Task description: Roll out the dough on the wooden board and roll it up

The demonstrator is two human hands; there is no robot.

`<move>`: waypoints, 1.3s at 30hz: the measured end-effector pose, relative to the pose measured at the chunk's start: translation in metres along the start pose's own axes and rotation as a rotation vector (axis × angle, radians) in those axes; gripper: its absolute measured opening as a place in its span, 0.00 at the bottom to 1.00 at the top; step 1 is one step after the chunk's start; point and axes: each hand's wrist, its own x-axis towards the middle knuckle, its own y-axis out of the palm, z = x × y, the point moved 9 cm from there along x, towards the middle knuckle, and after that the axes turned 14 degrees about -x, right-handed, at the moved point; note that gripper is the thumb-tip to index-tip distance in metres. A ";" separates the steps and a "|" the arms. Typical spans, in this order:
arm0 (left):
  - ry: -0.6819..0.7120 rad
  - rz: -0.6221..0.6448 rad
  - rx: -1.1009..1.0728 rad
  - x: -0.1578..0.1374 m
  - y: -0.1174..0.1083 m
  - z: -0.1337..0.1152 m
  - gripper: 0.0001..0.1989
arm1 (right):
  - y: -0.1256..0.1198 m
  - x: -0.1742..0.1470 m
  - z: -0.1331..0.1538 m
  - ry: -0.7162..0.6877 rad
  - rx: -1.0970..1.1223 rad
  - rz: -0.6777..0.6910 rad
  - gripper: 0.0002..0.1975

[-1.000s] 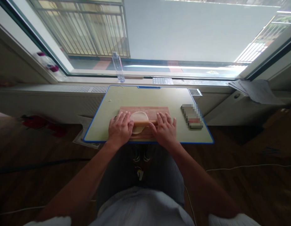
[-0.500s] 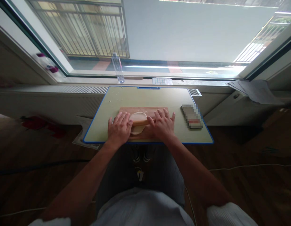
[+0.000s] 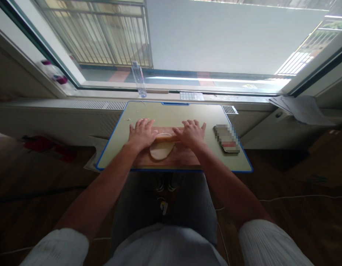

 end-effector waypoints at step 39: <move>-0.054 0.085 -0.082 0.067 0.026 0.020 0.33 | 0.021 0.027 -0.002 0.001 -0.024 0.166 0.37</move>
